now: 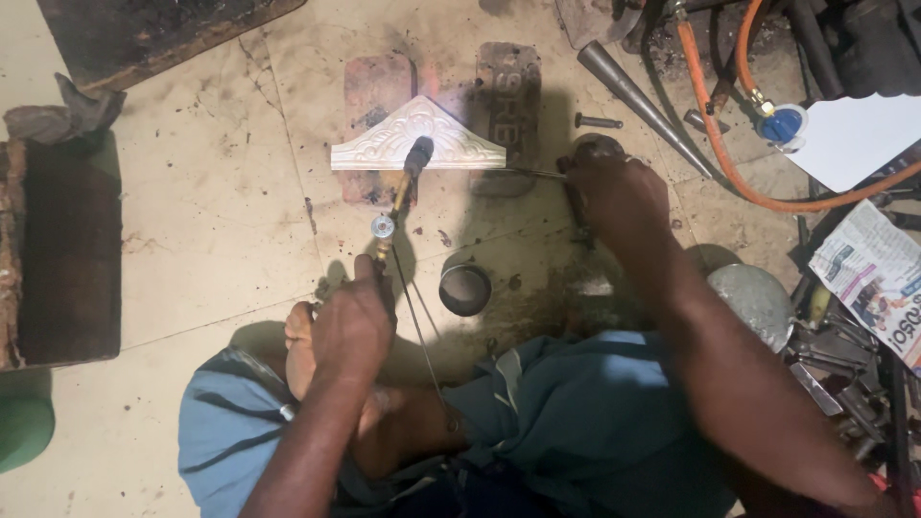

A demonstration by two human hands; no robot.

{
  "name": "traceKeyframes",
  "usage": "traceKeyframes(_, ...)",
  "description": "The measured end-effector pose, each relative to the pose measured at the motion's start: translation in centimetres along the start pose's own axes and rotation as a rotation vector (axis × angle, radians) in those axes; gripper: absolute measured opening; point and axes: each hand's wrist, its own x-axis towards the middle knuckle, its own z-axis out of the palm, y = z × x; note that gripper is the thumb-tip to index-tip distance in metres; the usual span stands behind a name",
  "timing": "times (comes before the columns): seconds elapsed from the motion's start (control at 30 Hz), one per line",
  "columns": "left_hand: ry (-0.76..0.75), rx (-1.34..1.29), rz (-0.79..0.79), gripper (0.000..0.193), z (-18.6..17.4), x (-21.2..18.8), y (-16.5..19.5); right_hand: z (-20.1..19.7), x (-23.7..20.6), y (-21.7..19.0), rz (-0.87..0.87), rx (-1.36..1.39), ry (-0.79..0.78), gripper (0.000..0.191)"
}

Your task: The person sits on the workshop floor holding a lit blowtorch in one hand and a thin metal rod in the other, repeatedly passing the rod through the flame to heat it, occasionally dipping the rod into a small container and repositioning the torch.

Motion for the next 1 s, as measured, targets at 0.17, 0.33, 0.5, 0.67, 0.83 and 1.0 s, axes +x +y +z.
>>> traceKeyframes(0.17,-0.030,0.026,-0.014,0.020,0.0,0.0,0.0,0.0,0.1,0.6,-0.112,0.036,0.089,0.023)
traceKeyframes(0.33,0.010,-0.007,0.032,0.020,-0.1,-0.1,0.1,-0.3,0.0,0.7,-0.108,0.025,0.088,0.028)
traceKeyframes(0.5,-0.013,-0.021,0.018,0.023,-0.5,-0.3,0.3,-0.4,0.0,0.5,-0.107,0.029,0.083,0.031)
traceKeyframes(0.67,-0.015,0.002,0.001,0.021,-0.4,-0.2,0.4,-0.5,0.2,0.5,-0.116,-0.009,0.099,0.033)
traceKeyframes(0.83,-0.030,-0.008,-0.012,0.021,-0.4,-0.2,0.3,-0.9,-0.1,0.3,-0.134,0.000,0.122,0.035)
traceKeyframes(1.0,-0.048,-0.014,-0.025,0.021,-1.4,-0.4,0.9,-1.7,-2.9,1.1,0.085,-0.038,-0.016,0.039)
